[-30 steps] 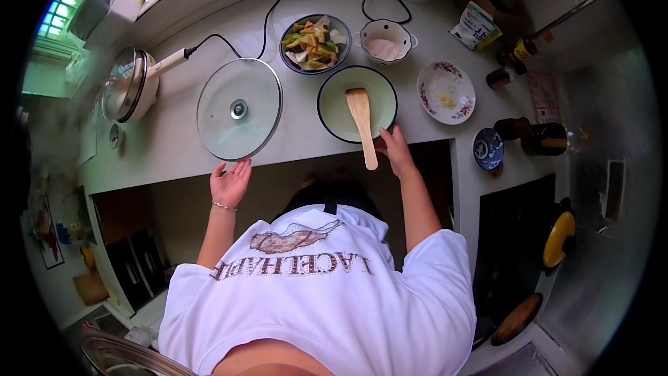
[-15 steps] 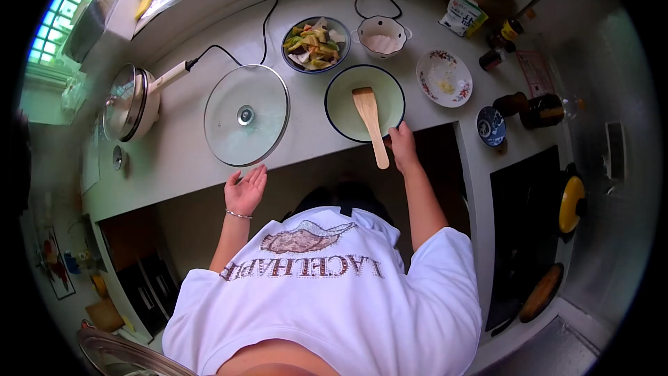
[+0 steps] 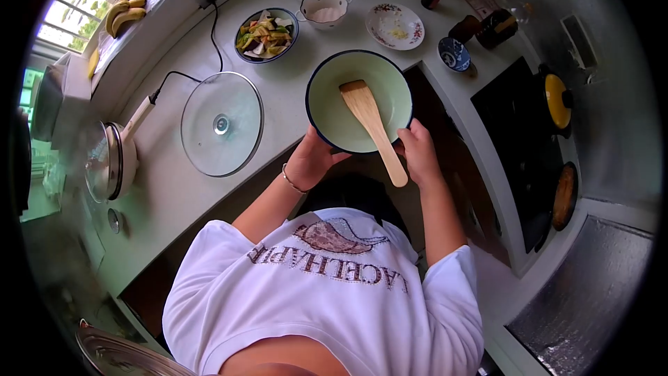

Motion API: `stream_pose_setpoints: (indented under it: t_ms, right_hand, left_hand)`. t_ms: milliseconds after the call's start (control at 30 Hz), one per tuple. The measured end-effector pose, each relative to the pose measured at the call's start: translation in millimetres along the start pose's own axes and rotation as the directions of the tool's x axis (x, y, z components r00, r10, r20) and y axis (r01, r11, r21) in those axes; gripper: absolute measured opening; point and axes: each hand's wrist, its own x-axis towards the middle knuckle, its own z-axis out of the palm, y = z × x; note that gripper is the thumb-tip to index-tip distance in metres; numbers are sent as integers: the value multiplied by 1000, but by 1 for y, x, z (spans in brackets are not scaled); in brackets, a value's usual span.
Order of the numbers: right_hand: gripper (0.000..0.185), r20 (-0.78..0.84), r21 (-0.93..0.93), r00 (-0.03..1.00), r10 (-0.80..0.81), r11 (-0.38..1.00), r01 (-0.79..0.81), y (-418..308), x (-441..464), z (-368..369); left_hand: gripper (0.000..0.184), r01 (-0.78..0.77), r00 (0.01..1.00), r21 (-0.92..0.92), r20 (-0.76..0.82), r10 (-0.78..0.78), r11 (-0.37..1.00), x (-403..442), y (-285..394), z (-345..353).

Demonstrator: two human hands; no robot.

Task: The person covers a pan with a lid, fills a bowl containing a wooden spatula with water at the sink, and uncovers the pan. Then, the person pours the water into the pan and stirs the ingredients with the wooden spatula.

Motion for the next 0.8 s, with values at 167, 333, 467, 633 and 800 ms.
stream_pose_setpoints:
  t_ms: [167, 333, 467, 633, 800]
  right_hand:
    - [23, -123, -39, 991, -55, 998, 50, 4, -47, -46]
    - [36, -156, 149, 987, -28, 987, 51, 1, -101, -96]
    - [46, -50, 96, 999, 22, 995, -17, -6, -164, -157]
    - [24, -214, -17, 976, -35, 999, 32, -5, -217, -231]
    - [20, -405, -37, 902, -148, 989, 145, -14, -264, -318]
  left_hand:
    - [58, 162, 976, -24, 148, -157, 986, 17, -33, 38]
    - [44, 231, 963, 33, 137, -233, 972, 27, -76, 84]
    - [44, 272, 942, 96, 179, -285, 958, 45, -132, 117]
    - [47, 340, 903, 83, 252, -349, 937, 61, -220, 173]
    - [48, 397, 866, 125, 277, -416, 909, 66, -302, 253]
